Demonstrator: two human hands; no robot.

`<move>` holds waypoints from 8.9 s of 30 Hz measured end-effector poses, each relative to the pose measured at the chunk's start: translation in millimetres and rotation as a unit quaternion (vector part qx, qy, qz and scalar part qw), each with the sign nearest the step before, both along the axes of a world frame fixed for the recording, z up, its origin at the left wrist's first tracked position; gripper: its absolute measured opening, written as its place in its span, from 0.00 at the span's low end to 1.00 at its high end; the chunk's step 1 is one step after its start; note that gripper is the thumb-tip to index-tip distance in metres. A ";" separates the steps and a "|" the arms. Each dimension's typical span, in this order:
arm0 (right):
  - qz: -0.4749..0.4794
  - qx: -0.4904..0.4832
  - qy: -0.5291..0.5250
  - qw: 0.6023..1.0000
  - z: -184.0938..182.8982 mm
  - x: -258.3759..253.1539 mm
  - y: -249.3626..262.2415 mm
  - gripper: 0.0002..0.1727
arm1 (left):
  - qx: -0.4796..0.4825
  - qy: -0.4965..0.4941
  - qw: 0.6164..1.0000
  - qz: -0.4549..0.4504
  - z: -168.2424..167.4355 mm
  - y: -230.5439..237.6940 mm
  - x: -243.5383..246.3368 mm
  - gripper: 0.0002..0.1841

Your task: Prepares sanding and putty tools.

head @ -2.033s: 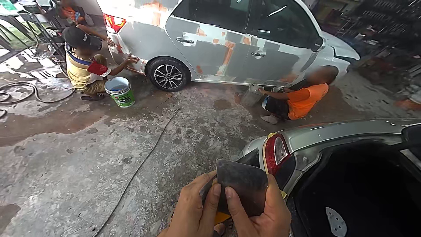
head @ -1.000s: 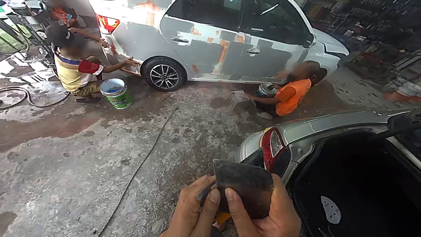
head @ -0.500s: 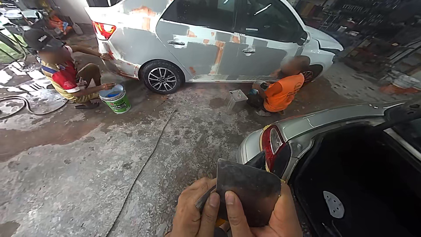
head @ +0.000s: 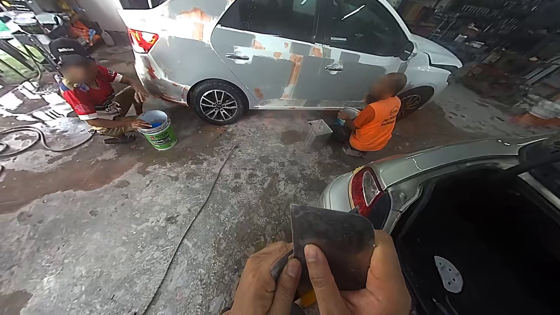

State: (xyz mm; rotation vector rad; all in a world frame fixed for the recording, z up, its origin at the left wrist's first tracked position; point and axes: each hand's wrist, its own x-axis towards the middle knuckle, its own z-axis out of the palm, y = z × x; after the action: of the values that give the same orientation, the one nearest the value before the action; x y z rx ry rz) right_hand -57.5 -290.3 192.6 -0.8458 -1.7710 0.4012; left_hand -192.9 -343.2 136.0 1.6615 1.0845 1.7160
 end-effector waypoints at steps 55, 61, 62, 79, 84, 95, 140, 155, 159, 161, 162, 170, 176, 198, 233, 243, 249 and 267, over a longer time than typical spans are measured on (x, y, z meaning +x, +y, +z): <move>0.045 -0.001 -0.051 0.998 -14.3 11.4 -10.4 0.19 | -0.002 -0.004 0.999 -0.035 -8.5 -8.1 -8.1 0.17; 0.095 -0.027 -0.057 0.993 -11.6 17.7 -8.3 0.19 | 0.003 -0.019 0.999 -0.042 -9.8 -10.1 -3.8 0.17; 0.105 -0.042 -0.033 0.993 -11.5 18.1 -7.8 0.19 | 0.005 -0.033 0.999 -0.039 -9.2 -10.2 -2.4 0.17; 0.086 -0.009 -0.025 0.996 -20.6 4.3 -6.8 0.18 | 0.001 0.037 0.999 -0.019 -14.4 -9.9 -17.5 0.17; 0.106 -0.009 -0.055 0.993 -19.7 8.3 -2.8 0.18 | 0.001 0.040 0.998 -0.037 -17.2 -9.3 -20.1 0.18; 0.093 -0.024 -0.038 0.995 -25.9 7.2 -1.7 0.19 | -0.016 -0.042 0.996 -0.072 -20.6 -5.7 -18.4 0.17; -0.036 -0.056 -0.022 0.998 -39.4 12.9 -2.2 0.26 | -0.034 -0.010 0.999 -0.001 -13.3 -11.4 -4.7 0.16; 0.024 -0.101 0.036 0.994 -43.2 21.3 1.0 0.19 | -0.077 -0.202 0.976 -0.011 -17.7 -3.1 3.8 0.15; -0.029 -0.056 -0.028 0.998 -40.3 24.1 3.0 0.20 | -0.106 -0.242 0.964 -0.012 -21.2 -4.2 5.6 0.15; -0.036 -0.054 -0.027 0.998 -41.7 26.0 5.8 0.20 | -0.106 -0.263 0.959 -0.014 -22.5 -3.2 6.5 0.16; -0.036 -0.063 -0.013 0.997 -42.4 27.6 7.9 0.21 | -0.107 -0.272 0.956 -0.014 -22.5 -2.6 6.6 0.16; -0.076 -0.056 -0.007 0.996 -52.8 23.8 13.0 0.20 | -0.101 -0.269 0.958 -0.027 -31.0 3.7 8.9 0.26; -0.053 -0.081 0.033 0.995 -50.5 31.3 15.6 0.17 | -0.120 -0.271 0.955 -0.029 -32.3 3.7 10.2 0.26; 0.057 -0.457 0.517 0.722 -48.7 107.6 35.4 0.22 | -0.206 -0.339 0.906 0.147 -73.9 -6.0 -59.5 0.25; 0.277 -0.334 0.336 0.836 -72.9 -2.0 204.7 0.18 | -0.209 -0.248 0.942 -0.081 -36.7 117.2 -71.6 0.23; 0.286 -0.241 0.252 0.892 -53.1 -4.0 305.5 0.17 | -0.161 -0.266 0.950 -0.003 -23.1 215.6 -63.8 0.26; 0.242 -0.240 0.279 0.898 -62.3 -15.7 362.3 0.19 | -0.192 -0.243 0.946 -0.098 -25.5 283.1 -100.2 0.34; 0.000 -0.142 0.201 0.969 -30.3 -75.1 485.0 0.07 | -0.274 -0.204 0.873 -0.349 -6.8 576.9 -197.3 0.29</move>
State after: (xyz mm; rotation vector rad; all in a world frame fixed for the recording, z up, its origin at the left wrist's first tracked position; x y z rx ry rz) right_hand -132.6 194.6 162.4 -0.8905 -1.3546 0.7825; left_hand -390.2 233.7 129.2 1.0599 0.5714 1.0669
